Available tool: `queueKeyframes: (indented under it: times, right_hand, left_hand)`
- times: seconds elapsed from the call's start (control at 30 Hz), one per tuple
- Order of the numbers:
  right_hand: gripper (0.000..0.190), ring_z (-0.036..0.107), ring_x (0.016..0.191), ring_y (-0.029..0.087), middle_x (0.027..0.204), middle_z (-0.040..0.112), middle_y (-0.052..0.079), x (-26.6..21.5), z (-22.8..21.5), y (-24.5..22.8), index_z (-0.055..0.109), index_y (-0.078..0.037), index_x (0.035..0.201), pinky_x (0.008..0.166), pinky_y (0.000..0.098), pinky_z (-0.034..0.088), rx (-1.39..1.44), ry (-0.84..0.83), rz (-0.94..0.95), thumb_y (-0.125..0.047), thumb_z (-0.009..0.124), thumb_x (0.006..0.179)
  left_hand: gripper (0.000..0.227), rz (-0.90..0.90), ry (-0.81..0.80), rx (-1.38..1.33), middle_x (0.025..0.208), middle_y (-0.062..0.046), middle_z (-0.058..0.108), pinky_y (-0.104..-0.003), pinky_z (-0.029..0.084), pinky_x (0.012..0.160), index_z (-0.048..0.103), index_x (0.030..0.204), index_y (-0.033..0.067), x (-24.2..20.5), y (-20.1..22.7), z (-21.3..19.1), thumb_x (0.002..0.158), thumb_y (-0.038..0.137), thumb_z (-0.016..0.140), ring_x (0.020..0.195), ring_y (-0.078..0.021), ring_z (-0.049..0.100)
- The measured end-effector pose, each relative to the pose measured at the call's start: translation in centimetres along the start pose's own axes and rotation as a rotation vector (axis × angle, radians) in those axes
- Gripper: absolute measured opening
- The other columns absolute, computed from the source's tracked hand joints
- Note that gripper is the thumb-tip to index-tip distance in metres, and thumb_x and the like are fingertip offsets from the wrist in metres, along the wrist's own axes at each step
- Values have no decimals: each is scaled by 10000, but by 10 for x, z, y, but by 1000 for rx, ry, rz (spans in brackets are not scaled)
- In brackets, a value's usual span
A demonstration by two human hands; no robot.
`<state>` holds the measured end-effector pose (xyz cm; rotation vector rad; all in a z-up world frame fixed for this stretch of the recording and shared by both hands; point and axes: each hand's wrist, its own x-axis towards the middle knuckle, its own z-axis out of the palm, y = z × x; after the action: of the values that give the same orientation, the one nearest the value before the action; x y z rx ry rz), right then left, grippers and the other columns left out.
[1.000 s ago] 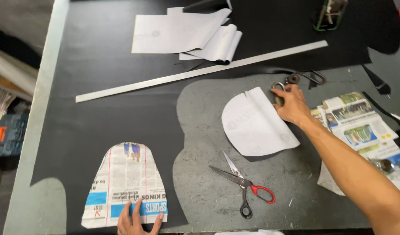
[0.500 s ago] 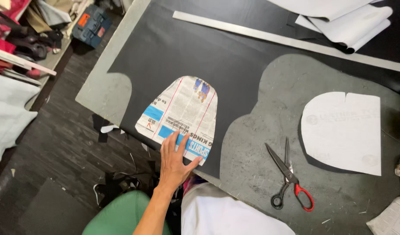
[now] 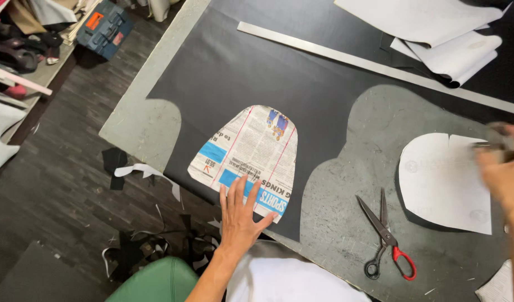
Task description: The person uses shears to cut a piece of black material along a template outline. They use padlocks and a metal weight to hold the template and material in place while cutting. The person also uses a ruler to measure and cut a long strip of material.
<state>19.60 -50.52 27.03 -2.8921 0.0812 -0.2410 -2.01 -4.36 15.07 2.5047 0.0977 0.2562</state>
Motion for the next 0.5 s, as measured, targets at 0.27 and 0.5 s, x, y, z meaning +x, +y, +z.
queueKeyframes:
  times: [0.27,0.5]
  right_hand:
    - [624,684,928,268,1093,685,97,-84,63,-175,607,-231,1421,829,401,569,181,-396,-206,-168,776,823]
    - [571,690,938,290,1252,642,154,-89,58,-256,600,-158,1392,797,401,575,248,-164,-326,-186,764,846]
  left_hand:
    - [908,4,-23,26,1495,-226,365,-638,102,1192,459,1456,59,1,-6,1,748,496,822,1404,-404,300]
    - [946,1,-67,108,1482,-236,357,-661,109,1170,430,1480,53,3,-8,3,749,531,792,1375,-418,310]
